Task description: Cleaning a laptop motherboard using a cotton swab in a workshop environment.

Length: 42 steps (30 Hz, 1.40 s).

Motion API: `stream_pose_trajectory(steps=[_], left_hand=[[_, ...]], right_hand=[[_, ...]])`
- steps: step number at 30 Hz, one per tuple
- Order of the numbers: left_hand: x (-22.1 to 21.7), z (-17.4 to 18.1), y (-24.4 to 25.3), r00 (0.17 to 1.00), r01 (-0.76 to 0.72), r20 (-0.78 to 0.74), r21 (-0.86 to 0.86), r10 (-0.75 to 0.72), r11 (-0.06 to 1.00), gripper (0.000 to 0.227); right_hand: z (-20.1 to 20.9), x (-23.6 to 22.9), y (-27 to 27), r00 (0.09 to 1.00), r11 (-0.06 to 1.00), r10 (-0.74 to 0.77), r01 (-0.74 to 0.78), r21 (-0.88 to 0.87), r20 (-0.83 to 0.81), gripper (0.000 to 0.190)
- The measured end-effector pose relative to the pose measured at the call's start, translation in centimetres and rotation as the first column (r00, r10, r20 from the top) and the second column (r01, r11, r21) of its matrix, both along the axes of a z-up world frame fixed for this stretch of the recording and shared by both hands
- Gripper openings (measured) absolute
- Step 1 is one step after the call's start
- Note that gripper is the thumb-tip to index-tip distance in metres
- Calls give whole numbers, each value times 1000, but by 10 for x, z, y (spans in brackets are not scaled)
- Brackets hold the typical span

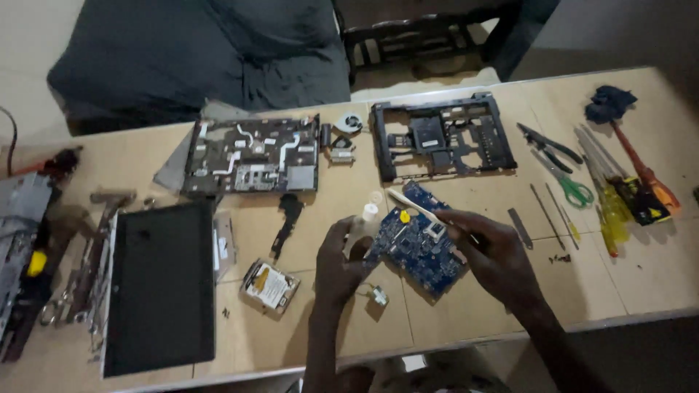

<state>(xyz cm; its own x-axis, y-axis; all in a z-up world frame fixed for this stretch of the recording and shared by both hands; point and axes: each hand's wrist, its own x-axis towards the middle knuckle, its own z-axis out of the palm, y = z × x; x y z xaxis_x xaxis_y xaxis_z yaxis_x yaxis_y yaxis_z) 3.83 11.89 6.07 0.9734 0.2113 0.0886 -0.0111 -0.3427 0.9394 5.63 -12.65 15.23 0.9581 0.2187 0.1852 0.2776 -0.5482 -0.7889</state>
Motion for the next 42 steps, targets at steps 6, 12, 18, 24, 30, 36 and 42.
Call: stream_pose_trajectory(steps=[6, 12, 18, 24, 30, 36, 42], left_hand=[[-26, 19, 11, 997, -70, -17, 70, 71, 995, 47], [-33, 11, 30, 995, -92, -31, 195, 100, 976, 36], [-14, 34, 54, 921, 103, -368, 549, 129, 830, 39], [-7, 56, 67, 831, 243, -534, 600, 155, 762, 41], [-13, 27, 59, 940, 121, -341, 391, 22, 912, 33], [-2, 28, 30, 903, -239, -327, 160, 279, 958, 36], [11, 4, 27, 925, -352, -120, 91, 361, 932, 38]], right_hand=[[9, 9, 36, 964, 953, 164, -100, 286, -208, 32], [-15, 15, 47, 935, 969, 202, -147, 201, -292, 32], [-58, 3, 71, 897, 945, 225, -105, 310, -381, 32], [-62, -1, 85, 777, 856, 265, 83, 510, -571, 35], [-33, 11, 74, 882, 947, 173, -26, 321, -438, 33], [-12, 18, 73, 986, 991, 136, -136, -1, -99, 30], [-33, 29, 59, 969, 954, 80, -7, 298, -233, 31]])
